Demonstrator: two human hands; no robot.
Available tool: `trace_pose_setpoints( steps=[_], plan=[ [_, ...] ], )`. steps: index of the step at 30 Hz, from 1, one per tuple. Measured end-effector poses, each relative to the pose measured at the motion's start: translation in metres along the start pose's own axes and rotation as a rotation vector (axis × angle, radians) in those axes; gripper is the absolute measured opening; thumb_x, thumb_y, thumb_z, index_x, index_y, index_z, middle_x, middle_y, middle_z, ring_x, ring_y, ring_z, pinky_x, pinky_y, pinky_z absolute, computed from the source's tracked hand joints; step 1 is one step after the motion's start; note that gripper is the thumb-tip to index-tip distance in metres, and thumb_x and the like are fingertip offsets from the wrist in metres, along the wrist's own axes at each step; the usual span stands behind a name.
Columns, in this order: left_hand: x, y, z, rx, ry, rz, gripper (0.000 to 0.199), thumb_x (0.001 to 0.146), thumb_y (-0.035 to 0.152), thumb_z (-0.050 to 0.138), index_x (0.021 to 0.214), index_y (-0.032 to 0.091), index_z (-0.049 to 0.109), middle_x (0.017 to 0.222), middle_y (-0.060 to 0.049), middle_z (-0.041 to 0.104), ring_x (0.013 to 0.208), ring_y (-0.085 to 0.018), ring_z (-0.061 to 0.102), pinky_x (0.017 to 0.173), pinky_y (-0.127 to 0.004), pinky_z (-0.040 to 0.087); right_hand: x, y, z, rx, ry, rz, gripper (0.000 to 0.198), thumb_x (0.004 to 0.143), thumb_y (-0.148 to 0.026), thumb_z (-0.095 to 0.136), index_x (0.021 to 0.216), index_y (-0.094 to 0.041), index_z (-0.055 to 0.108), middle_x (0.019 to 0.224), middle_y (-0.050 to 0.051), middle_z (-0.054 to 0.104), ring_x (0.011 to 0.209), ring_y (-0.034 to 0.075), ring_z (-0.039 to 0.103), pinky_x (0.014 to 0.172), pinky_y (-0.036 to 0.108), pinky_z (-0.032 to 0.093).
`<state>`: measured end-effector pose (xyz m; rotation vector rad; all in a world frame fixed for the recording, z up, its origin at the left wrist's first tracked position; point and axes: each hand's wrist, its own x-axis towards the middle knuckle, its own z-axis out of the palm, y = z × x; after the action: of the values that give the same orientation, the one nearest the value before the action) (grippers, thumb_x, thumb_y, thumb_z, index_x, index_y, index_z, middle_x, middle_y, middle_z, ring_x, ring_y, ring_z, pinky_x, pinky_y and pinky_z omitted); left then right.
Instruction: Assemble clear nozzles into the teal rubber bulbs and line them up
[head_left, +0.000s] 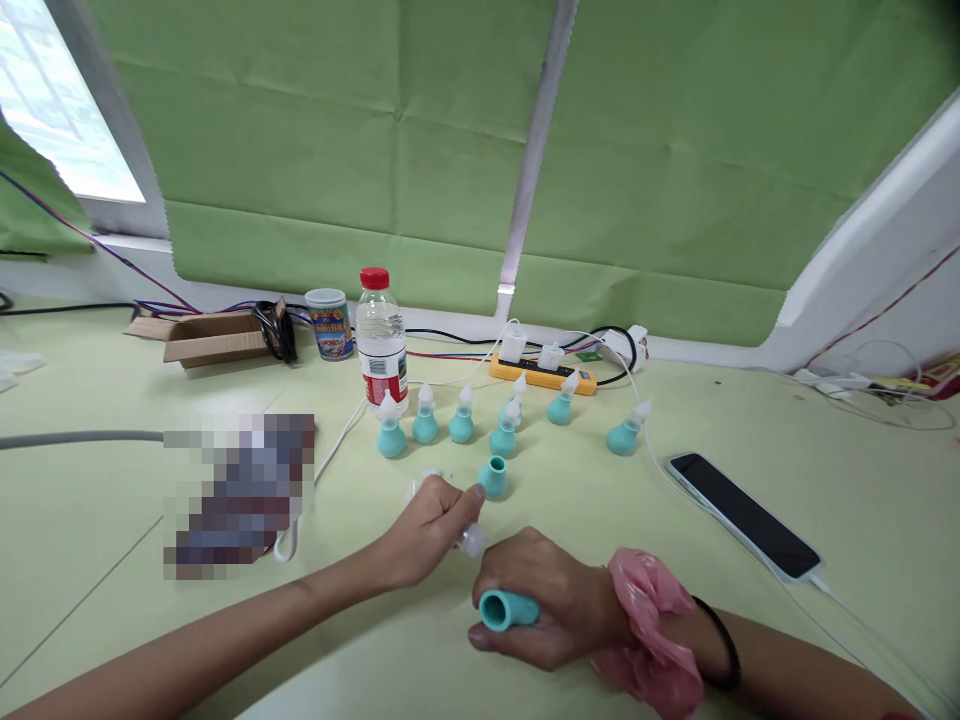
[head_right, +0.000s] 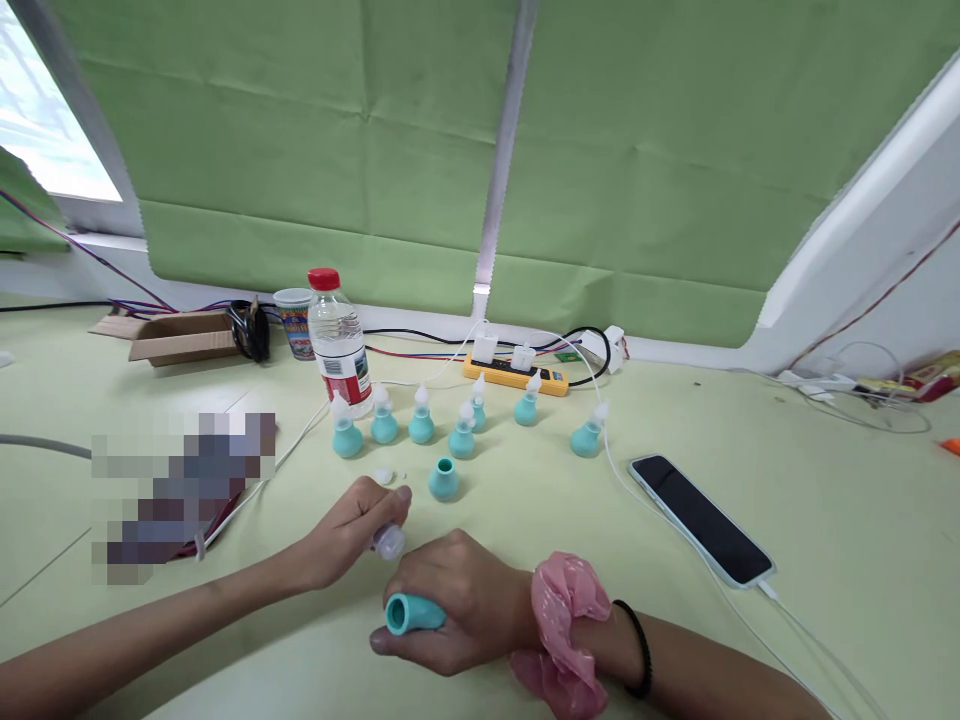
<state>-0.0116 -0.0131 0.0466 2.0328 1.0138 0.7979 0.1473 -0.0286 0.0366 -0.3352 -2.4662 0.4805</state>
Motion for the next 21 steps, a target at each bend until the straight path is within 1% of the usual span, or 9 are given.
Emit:
trace_pose_setpoints(
  steps=[2,4,6,7,11,15,17,19,21],
  plan=[
    [0.004,-0.009,-0.006,0.243,0.117,0.123,0.044,0.087,0.030,0.019,0.050,0.015,0.037,0.050,0.000,0.040,0.050,-0.011,0.036,0.050,-0.025,0.034,0.001,0.001,-0.003,-0.013,0.124,-0.052,0.013,0.077,-0.030,0.046,0.071,-0.019,0.045,0.052,-0.002,0.046,0.047,0.009,0.042,0.047,0.021,0.035],
    [0.006,-0.021,-0.010,0.539,0.173,0.242,0.038,0.086,0.027,0.023,0.059,0.014,0.046,0.068,-0.006,0.051,0.070,-0.017,0.043,0.063,-0.032,0.037,0.002,0.003,-0.005,-0.024,0.234,-0.034,0.011,0.075,-0.028,0.048,0.070,-0.019,0.043,0.052,-0.003,0.044,0.046,0.009,0.039,0.045,0.021,0.033],
    [0.006,-0.034,-0.009,0.731,0.172,0.201,0.029,0.085,0.026,0.027,0.073,0.014,0.051,0.089,-0.010,0.052,0.085,-0.023,0.042,0.070,-0.037,0.037,0.001,0.007,-0.006,-0.039,0.278,0.014,0.010,0.073,-0.025,0.050,0.071,-0.020,0.043,0.053,-0.003,0.043,0.047,0.009,0.039,0.046,0.021,0.033],
    [0.005,-0.040,-0.008,0.769,0.152,0.166,0.027,0.085,0.026,0.028,0.078,0.014,0.051,0.093,-0.011,0.051,0.087,-0.023,0.042,0.072,-0.039,0.037,0.001,0.008,-0.006,-0.048,0.288,0.032,0.010,0.072,-0.024,0.051,0.071,-0.020,0.043,0.053,-0.003,0.043,0.047,0.009,0.039,0.046,0.022,0.033],
    [-0.001,-0.052,0.000,0.723,0.058,0.099,0.026,0.086,0.021,0.024,0.093,0.016,0.047,0.098,-0.009,0.049,0.089,-0.020,0.043,0.076,-0.037,0.039,-0.003,0.014,-0.006,-0.045,0.327,0.077,0.010,0.072,-0.022,0.053,0.073,-0.020,0.043,0.057,-0.002,0.045,0.051,0.010,0.041,0.049,0.023,0.035],
    [-0.002,-0.054,0.001,0.734,-0.003,0.183,0.027,0.085,0.025,0.029,0.108,0.021,0.044,0.111,-0.008,0.044,0.102,-0.023,0.037,0.084,-0.041,0.035,-0.007,0.027,-0.018,-0.058,0.415,0.143,0.008,0.078,-0.025,0.042,0.081,-0.018,0.044,0.071,0.004,0.048,0.067,0.015,0.047,0.060,0.029,0.039],
    [-0.001,-0.055,0.000,0.732,-0.044,0.218,0.028,0.084,0.023,0.032,0.109,0.022,0.044,0.111,-0.008,0.044,0.103,-0.024,0.037,0.085,-0.040,0.035,-0.011,0.040,-0.029,-0.145,0.477,0.223,0.013,0.081,-0.027,0.037,0.082,-0.017,0.045,0.076,0.006,0.047,0.072,0.017,0.046,0.064,0.030,0.038],
    [-0.001,-0.058,-0.001,0.713,-0.050,0.227,0.029,0.082,0.017,0.033,0.107,0.020,0.045,0.111,-0.008,0.044,0.102,-0.022,0.037,0.084,-0.038,0.036,-0.017,0.059,-0.039,-0.256,0.519,0.340,0.015,0.082,-0.028,0.034,0.082,-0.018,0.044,0.076,0.005,0.047,0.071,0.016,0.046,0.063,0.030,0.038],
    [-0.001,-0.059,-0.001,0.701,-0.039,0.225,0.031,0.079,0.011,0.033,0.106,0.019,0.046,0.111,-0.009,0.044,0.102,-0.022,0.038,0.084,-0.037,0.036,-0.026,0.078,-0.046,-0.350,0.500,0.463,0.016,0.083,-0.031,0.035,0.081,-0.018,0.045,0.075,0.004,0.047,0.068,0.016,0.046,0.062,0.029,0.037]
  ],
)
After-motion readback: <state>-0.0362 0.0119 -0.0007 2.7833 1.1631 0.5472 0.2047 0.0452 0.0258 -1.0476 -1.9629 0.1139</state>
